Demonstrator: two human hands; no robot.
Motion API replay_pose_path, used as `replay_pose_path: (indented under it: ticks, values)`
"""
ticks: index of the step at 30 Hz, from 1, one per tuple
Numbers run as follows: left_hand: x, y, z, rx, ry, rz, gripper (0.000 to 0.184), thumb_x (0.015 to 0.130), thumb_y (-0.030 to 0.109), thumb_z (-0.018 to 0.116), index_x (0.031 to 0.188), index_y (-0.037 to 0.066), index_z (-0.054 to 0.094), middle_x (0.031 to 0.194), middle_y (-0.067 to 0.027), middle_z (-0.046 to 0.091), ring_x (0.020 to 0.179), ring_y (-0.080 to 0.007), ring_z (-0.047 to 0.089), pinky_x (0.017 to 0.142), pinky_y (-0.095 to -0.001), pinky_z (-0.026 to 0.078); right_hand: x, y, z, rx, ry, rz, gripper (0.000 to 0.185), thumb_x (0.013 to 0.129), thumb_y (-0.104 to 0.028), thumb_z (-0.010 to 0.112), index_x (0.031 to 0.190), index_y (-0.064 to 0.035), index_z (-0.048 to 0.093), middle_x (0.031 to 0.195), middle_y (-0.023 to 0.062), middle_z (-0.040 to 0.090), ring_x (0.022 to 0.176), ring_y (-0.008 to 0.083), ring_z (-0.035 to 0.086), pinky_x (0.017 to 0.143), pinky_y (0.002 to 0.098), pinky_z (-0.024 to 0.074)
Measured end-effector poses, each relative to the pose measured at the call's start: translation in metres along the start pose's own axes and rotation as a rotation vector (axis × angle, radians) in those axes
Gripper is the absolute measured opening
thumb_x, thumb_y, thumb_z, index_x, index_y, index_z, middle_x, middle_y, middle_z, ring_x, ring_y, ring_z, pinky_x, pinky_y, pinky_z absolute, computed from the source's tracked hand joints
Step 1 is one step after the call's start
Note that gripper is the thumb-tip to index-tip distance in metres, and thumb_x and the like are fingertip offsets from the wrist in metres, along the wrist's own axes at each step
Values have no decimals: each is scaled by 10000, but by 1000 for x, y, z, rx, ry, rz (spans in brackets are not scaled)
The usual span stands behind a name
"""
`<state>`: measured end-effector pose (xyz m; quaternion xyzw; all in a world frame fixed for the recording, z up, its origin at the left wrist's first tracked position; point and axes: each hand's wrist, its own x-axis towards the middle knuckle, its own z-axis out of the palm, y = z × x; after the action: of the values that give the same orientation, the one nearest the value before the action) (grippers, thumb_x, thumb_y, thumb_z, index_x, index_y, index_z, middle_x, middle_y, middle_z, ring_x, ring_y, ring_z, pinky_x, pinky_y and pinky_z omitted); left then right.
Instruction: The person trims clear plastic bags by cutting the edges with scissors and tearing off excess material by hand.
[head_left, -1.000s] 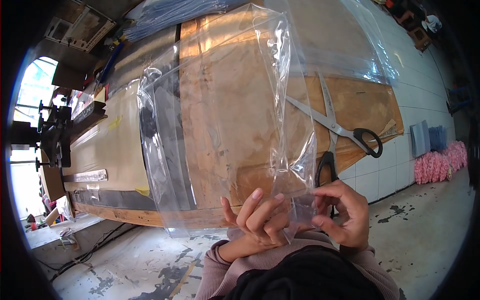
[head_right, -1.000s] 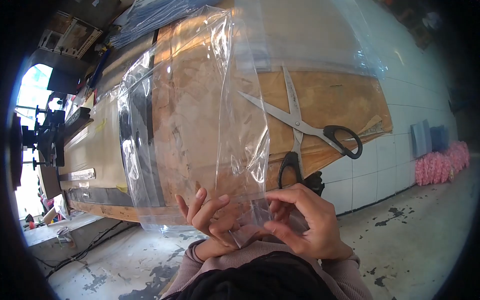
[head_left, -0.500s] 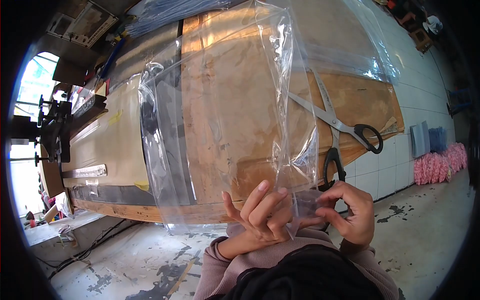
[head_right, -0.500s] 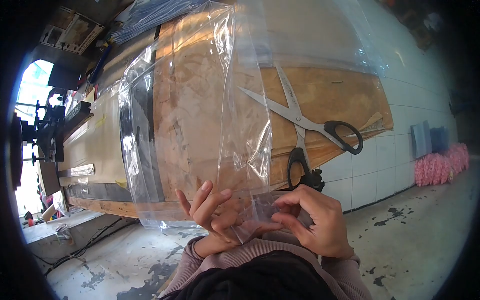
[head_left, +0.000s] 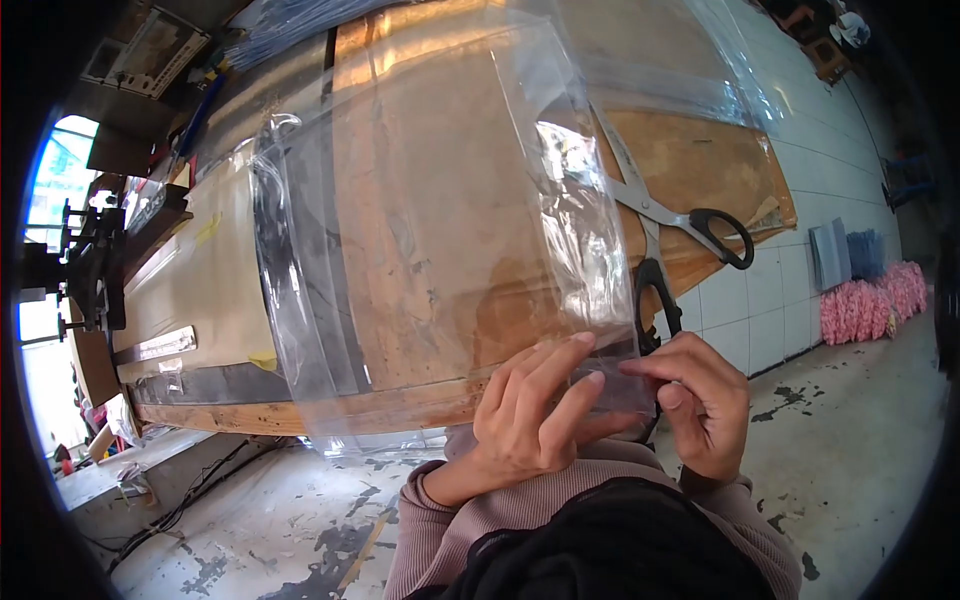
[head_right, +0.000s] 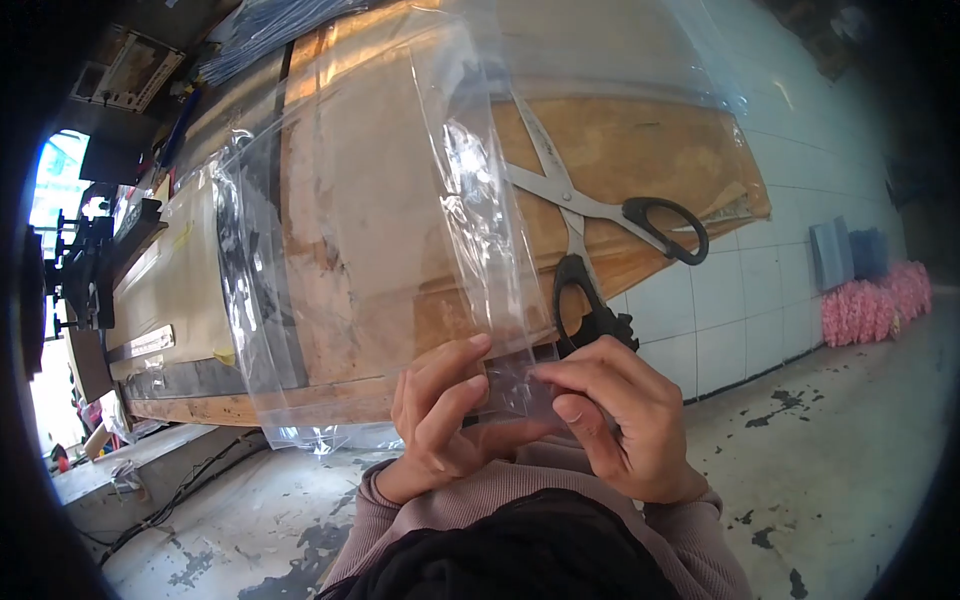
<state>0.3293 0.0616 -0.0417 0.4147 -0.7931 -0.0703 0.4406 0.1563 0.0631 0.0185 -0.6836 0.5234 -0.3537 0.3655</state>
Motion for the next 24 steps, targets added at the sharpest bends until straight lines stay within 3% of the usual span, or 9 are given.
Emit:
replay_pose_path:
  ticks: [5, 8, 11, 17, 24]
  values:
    - [5, 5, -3, 166, -73, -29, 627, 733, 558, 666, 1082, 70, 486, 1086, -150, 593, 969, -299, 601, 900, -474, 443, -6, 2, 3, 67, 69, 50, 162, 782, -27, 683, 934, 23, 658, 824, 109, 625, 678, 161, 597, 580, 246, 464]
    - [4, 7, 1, 190, -51, -98, 524, 820, 551, 567, 1103, 110, 549, 1140, -126, 587, 1070, -286, 572, 1032, -570, 271, -6, 5, 3, 61, 94, 38, 147, 765, 0, 688, 909, 14, 659, 805, 105, 625, 672, 156, 596, 577, 245, 462]
    - [6, 12, -2, 244, -123, -132, 715, 737, 601, 629, 1174, 57, 473, 1186, -183, 542, 1165, -380, 510, 1077, -577, 176, -6, 6, 1, 61, 105, 31, 130, 746, 28, 693, 867, 7, 651, 783, 97, 615, 652, 151, 589, 574, 246, 460]
    - [1, 22, -1, 264, -171, -214, 740, 741, 610, 622, 1215, 63, 469, 1263, -183, 493, 1251, -423, 417, 1075, -625, 27, -8, 7, -1, 72, 91, 29, 106, 738, 43, 698, 806, 10, 624, 744, 82, 583, 608, 132, 572, 539, 234, 453]
    - [-2, 29, 2, 318, -255, -218, 762, 742, 628, 603, 1259, 82, 481, 1309, -191, 454, 1285, -444, 360, 1050, -658, -21, -11, 8, -4, 44, 76, 37, 99, 750, 22, 695, 765, 14, 598, 731, 76, 574, 606, 136, 573, 536, 244, 463]
